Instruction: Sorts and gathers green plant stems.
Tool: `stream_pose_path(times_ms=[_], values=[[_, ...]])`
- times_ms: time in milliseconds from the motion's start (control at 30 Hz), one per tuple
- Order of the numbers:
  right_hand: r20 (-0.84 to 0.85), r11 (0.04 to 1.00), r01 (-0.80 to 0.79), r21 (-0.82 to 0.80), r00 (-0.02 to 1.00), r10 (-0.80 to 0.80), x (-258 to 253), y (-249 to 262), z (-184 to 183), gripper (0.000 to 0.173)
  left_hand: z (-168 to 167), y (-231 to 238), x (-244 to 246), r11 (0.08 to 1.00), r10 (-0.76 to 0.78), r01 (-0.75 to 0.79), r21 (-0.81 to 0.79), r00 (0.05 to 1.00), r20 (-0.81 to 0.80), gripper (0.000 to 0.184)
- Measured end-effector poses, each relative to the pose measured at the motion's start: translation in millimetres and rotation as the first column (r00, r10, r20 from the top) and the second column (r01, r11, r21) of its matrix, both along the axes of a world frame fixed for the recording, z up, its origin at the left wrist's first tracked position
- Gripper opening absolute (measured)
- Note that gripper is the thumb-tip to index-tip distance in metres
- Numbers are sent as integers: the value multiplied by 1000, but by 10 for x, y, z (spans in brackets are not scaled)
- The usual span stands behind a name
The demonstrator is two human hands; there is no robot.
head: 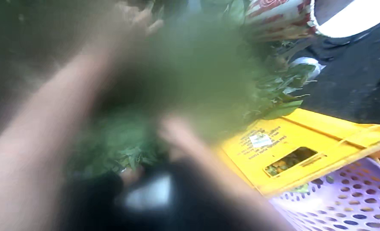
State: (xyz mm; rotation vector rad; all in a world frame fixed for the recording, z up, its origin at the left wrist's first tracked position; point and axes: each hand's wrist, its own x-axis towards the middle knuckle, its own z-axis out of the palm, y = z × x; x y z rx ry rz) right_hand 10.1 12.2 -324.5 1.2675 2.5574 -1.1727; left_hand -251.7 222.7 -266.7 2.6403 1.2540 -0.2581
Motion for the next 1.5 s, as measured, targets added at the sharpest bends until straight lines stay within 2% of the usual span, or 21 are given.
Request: stream_pose_path(times_ms=[100,167,267,333,367,433,533,600,667,733,833,900,967,1033,1133,1200,1267,1333,1400,1433,1500], values=[[-74,999,-39,-20,997,37,121,-54,-29,36,-485,31,37,988,42,-39,-146,999,14,34],[-178,999,7,53,984,2,277,-90,-37,26,-425,-62,125,961,130,-135,-240,991,-37,46],[-263,997,79,-9,962,-78,469,-173,35,22,-104,-431,271,943,267,-266,-199,963,-20,47],[-323,977,126,-172,930,-177,521,-219,75,22,40,-822,424,933,358,-341,-114,910,208,54],[-340,946,146,-288,908,-244,530,-217,132,23,22,-1079,557,911,411,-390,-131,844,343,48],[-324,883,194,-427,879,-350,523,-174,297,23,-198,-1683,897,855,519,-422,-303,688,507,33],[-212,846,389,-365,850,-482,556,-97,397,19,-447,-2245,1284,678,700,-460,-574,642,313,42],[-36,836,505,-214,851,-524,684,-57,387,26,-578,-2372,1377,599,735,-534,-597,661,147,46],[184,817,568,-98,817,-546,866,-46,291,35,-553,-2394,1397,600,703,-557,-574,710,46,43],[312,788,614,-51,759,-572,1002,-99,186,36,-555,-2313,1383,620,644,-532,-576,765,-13,42],[349,789,613,-39,748,-564,1059,-130,190,32,-683,-2207,1291,658,609,-493,-569,793,17,32],[322,770,635,-64,743,-586,1017,-88,245,33,-718,-2168,1217,641,665,-506,-577,741,89,31],[285,681,713,-167,696,-659,980,-6,261,37,-660,-2138,1141,551,757,-505,-664,637,144,32],[225,633,751,-186,660,-717,978,9,167,34,-495,-2157,1107,478,811,-460,-748,558,175,29],[226,570,739,-358,661,-715,857,186,264,31,-429,-2183,1124,412,831,-419,-810,538,144,32],[242,417,712,-565,626,-741,760,294,356,40,-462,-2161,1162,449,791,-408,-795,596,141,51],[199,261,668,-697,529,-825,680,316,366,40,-485,-2136,1227,522,748,-454,-722,650,132,60],[183,149,618,-772,442,-878,634,322,381,36,-476,-2122,1285,582,746,-496,-644,640,181,49],[173,101,611,-785,373,-912,595,307,343,27,-440,-2090,1312,626,745,-498,-600,610,270,32],[164,88,608,-789,347,-923,583,291,312,27,-411,-2072,1309,622,752,-476,-622,585,304,27],[166,76,604,-793,335,-927,568,269,261,30,-332,-2050,1278,514,816,-420,-748,509,275,24]])
